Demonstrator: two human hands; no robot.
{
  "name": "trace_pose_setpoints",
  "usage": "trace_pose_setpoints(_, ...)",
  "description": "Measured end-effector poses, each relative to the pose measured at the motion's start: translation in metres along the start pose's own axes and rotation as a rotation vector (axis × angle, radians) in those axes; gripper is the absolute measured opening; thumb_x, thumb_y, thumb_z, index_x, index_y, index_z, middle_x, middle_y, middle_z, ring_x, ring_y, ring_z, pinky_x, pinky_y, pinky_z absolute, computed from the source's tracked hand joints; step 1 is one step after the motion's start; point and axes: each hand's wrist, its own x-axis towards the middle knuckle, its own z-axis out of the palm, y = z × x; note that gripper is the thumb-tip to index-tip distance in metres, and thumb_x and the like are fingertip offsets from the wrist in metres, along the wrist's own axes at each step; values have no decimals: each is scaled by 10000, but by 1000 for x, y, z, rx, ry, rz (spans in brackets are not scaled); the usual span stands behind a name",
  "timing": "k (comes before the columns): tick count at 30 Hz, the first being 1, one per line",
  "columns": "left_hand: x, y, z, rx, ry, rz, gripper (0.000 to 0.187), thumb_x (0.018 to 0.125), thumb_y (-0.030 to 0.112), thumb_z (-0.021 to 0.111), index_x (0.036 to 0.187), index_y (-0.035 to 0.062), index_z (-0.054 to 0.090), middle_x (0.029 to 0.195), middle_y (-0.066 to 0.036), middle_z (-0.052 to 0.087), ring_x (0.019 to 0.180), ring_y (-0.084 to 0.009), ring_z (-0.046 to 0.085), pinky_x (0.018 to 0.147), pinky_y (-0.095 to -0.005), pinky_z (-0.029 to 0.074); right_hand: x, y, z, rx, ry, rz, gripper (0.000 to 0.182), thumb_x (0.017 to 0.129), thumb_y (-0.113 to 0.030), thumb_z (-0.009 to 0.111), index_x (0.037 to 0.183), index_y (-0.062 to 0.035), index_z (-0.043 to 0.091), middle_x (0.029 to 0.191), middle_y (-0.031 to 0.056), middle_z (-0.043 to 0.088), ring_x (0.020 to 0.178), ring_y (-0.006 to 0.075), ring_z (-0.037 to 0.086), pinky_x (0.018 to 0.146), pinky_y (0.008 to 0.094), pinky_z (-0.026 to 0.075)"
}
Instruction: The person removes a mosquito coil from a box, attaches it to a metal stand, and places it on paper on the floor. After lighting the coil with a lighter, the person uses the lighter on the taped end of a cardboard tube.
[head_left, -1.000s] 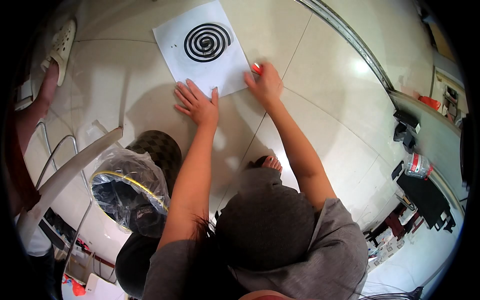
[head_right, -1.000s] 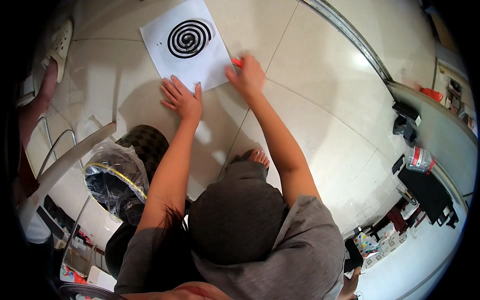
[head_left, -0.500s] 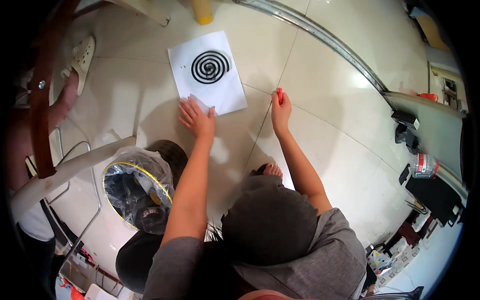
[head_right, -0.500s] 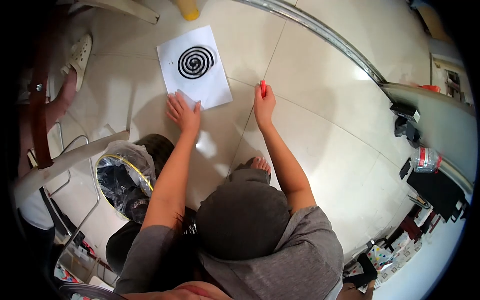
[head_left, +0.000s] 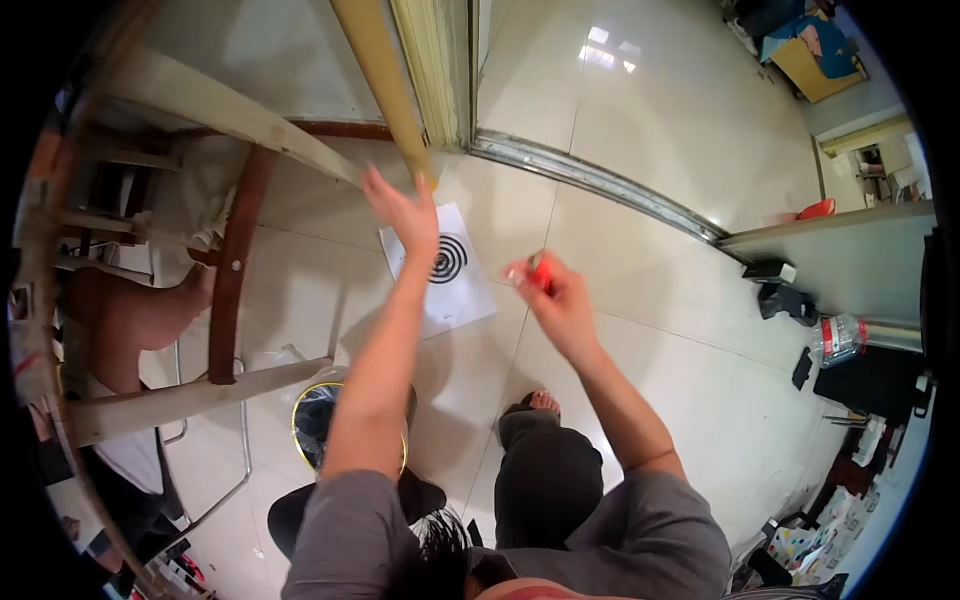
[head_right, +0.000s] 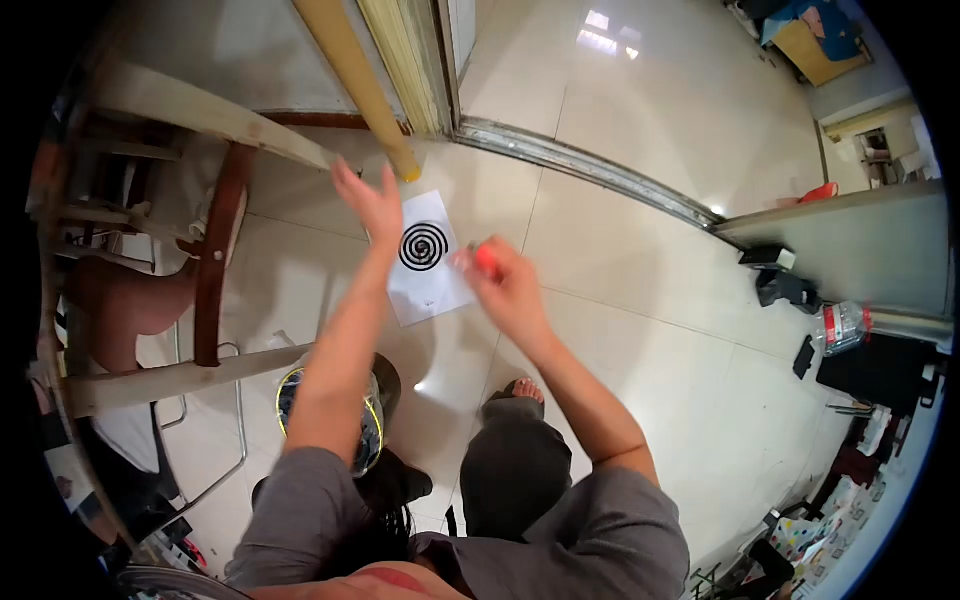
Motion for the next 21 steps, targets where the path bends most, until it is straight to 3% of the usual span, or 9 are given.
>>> trace_pose_setpoints(4,193,63,5,-17,141,149,952,744,343,744,1379,-95,185,1416,-296,218,1333,-403,195,1109,-462,179,-37,-97,-19,131,-121,216,133,920,-112,539,911,-22,636,795,-4,530,677,62,477,612,207,376)
trace_pose_setpoints(5,233,76,7,89,183,201,871,710,331,780,1319,-86,318,1357,-257,359,1263,-351,351,1049,-425,303,-56,-115,-24,155,-133,301,134,922,-109,533,916,-22,635,812,3,537,698,67,486,629,211,382)
trace_pose_setpoints(6,272,108,-12,75,-114,142,758,664,261,807,1220,-77,418,1229,-225,501,1130,-321,498,956,-420,386,-73,-125,-32,108,-134,299,130,922,-82,520,931,-21,635,829,24,558,705,76,504,621,212,399)
trace_pose_setpoints(7,305,91,8,-73,-53,75,217,770,84,570,953,-32,591,856,-173,652,803,-315,631,699,-382,485,-89,-137,-40,105,-101,342,118,909,-73,534,937,-26,638,813,25,556,676,83,491,606,210,397)
trace_pose_setpoints(9,363,50,31,30,-150,-82,564,692,343,747,1079,-28,572,1033,-160,643,942,-295,621,779,-385,496,-123,-164,-60,105,-37,409,109,882,-56,561,950,-35,643,779,26,552,617,96,465,575,206,395)
trace_pose_setpoints(12,319,113,12,67,-122,-386,643,706,385,726,1139,-49,532,1017,-193,640,887,-278,649,739,-404,524,-182,-183,-91,69,18,586,120,879,-44,552,957,-38,644,776,20,559,648,76,489,587,197,403)
trace_pose_setpoints(14,300,112,0,-153,-301,-251,750,670,280,824,1216,-58,437,1207,-167,517,1066,-259,520,909,-364,425,-210,-209,-110,84,29,724,127,876,-40,551,963,-39,643,773,14,558,658,69,492,590,194,402)
trace_pose_setpoints(16,244,163,-8,-353,-1,-154,558,669,150,806,1101,-39,508,1051,-126,584,926,-230,568,840,-358,445,-221,-240,-127,81,20,809,140,873,-36,550,977,-40,643,757,5,549,653,61,484,587,193,399)
trace_pose_setpoints(21,181,280,-72,-518,-109,-100,362,744,13,729,1052,-34,545,1049,-80,575,927,-154,514,859,-305,426,-210,-333,-163,61,-11,851,152,866,-81,584,1002,-44,642,711,-23,545,633,58,467,611,203,400)
